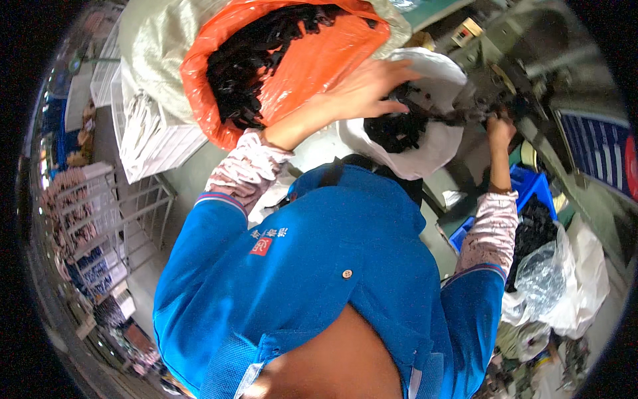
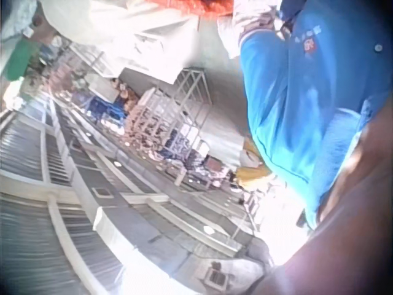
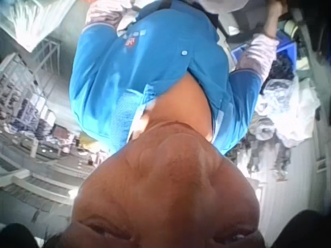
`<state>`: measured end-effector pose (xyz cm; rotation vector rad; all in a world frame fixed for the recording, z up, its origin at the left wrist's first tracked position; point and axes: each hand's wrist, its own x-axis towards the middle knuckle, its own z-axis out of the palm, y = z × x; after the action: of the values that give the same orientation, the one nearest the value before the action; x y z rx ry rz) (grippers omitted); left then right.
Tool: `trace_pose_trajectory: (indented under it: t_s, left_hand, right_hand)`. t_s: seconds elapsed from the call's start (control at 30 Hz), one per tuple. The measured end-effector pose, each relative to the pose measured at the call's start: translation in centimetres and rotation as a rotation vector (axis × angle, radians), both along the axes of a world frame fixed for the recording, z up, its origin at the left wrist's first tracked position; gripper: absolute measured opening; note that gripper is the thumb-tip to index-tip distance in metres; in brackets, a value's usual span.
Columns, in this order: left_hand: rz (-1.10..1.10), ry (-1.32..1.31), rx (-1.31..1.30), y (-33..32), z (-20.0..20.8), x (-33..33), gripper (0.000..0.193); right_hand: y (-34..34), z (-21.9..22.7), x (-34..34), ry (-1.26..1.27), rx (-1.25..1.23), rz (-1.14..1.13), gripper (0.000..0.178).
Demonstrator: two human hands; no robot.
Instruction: The person assembles small black plastic parts by hand, picking components from a blue bin and a large sack, then placing the assembled units into a white sack. The process is repeated continuously.
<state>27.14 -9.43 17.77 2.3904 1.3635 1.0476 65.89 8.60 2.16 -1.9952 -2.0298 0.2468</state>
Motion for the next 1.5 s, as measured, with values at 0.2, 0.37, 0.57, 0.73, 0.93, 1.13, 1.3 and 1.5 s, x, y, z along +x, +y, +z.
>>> trace_pose_trajectory:
  t_s: [0.2, 0.37, 0.57, 0.73, 0.93, 1.13, 1.3, 1.5]
  left_hand:
    - [0.648, 0.256, -0.389, -9.0, -1.7, -13.7, 0.049]
    - [0.870, 0.787, -0.297, -15.2, -4.8, -24.2, 0.046]
    - [0.709, 0.515, -0.111, -13.6, -3.1, -23.3, 0.036]
    - [0.779, 0.017, -0.100, -11.0, -1.6, -20.9, 0.028]
    - [0.644, -0.937, -0.041, -7.2, -0.7, -22.6, 0.028]
    - [0.417, -1.545, -0.117, -4.9, 3.4, -22.2, 0.029]
    - [0.048, -1.759, -0.565, -2.4, 0.7, -14.6, 0.035]
    - [0.013, -1.946, -1.125, -3.7, -4.7, 0.7, 0.041]
  right_hand:
    - [0.9, -2.6, 2.7, 0.268, 0.163, 0.133, 0.038]
    - [-0.2, 0.3, 0.0, 0.179, 0.091, 0.045, 0.039]
    - [-1.0, 2.0, -0.9, -0.181, 0.118, 0.145, 0.029]
    - [-1.9, 2.3, -0.9, -0.284, 0.568, 0.263, 0.028]
    - [-5.5, 7.1, -2.2, 1.193, -0.212, -0.026, 0.029]
    - [-11.6, 16.7, -7.0, 1.554, -0.344, 0.119, 0.025]
    - [-12.4, 17.3, -7.8, 1.516, -0.364, 0.181, 0.021]
    - [-12.5, 16.0, -9.3, 1.575, -0.223, 0.192, 0.023]
